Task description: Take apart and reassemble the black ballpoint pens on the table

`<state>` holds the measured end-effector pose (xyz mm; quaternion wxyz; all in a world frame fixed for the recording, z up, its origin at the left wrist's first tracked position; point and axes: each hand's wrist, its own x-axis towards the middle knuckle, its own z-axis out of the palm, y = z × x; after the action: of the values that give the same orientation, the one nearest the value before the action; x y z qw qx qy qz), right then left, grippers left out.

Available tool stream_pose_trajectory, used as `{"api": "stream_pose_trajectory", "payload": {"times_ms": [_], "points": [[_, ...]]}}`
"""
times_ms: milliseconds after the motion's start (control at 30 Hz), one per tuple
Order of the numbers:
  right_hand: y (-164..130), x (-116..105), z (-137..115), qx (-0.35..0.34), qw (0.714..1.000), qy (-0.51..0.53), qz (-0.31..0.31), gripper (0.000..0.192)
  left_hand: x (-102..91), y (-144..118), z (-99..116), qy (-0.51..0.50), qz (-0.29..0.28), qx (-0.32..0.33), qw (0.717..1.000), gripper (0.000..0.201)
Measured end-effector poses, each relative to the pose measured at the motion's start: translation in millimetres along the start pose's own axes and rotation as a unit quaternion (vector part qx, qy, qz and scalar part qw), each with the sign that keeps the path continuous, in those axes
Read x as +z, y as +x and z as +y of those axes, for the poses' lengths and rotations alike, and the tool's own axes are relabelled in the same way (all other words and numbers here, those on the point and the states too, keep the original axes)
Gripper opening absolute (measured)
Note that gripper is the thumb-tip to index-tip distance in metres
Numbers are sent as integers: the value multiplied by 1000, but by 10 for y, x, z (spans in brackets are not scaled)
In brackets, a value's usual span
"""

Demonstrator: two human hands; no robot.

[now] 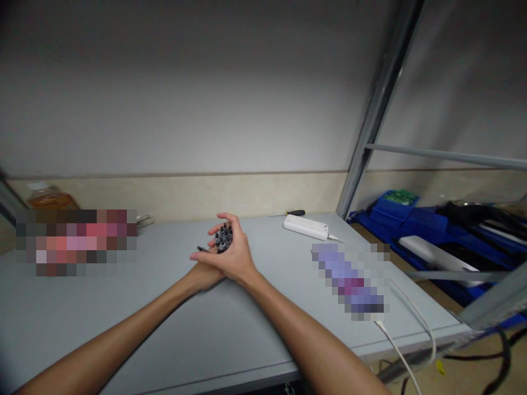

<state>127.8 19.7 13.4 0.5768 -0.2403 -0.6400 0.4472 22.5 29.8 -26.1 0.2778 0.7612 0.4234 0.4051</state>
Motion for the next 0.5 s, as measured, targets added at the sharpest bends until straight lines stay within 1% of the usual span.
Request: {"api": "stream_pose_trajectory", "payload": {"times_ms": [100, 200, 267, 367, 433, 500], "points": [[-1, 5, 5, -14, 1000, -6, 11, 64, 10, 4, 68, 19, -12, 29, 999, 44], [6, -5, -5, -30, 999, -18, 16, 57, 12, -4, 125, -12, -20, 38, 999, 44], [11, -15, -12, -33, 999, -19, 18, 47, 17, -12, 127, -62, -32, 23, 997, 45], [18, -25, -4, -19, 1000, 10, 22, 31, 26, -24, 102, -154, -52, -19, 987, 48], [23, -27, 14, -7, 999, 23, 28, 26, 29, -29, 97, -188, -53, -39, 980, 49], [29, -28, 35, -6, 999, 11, 38, 21, 29, -32, 116, -199, -43, -47, 978, 52]]}}
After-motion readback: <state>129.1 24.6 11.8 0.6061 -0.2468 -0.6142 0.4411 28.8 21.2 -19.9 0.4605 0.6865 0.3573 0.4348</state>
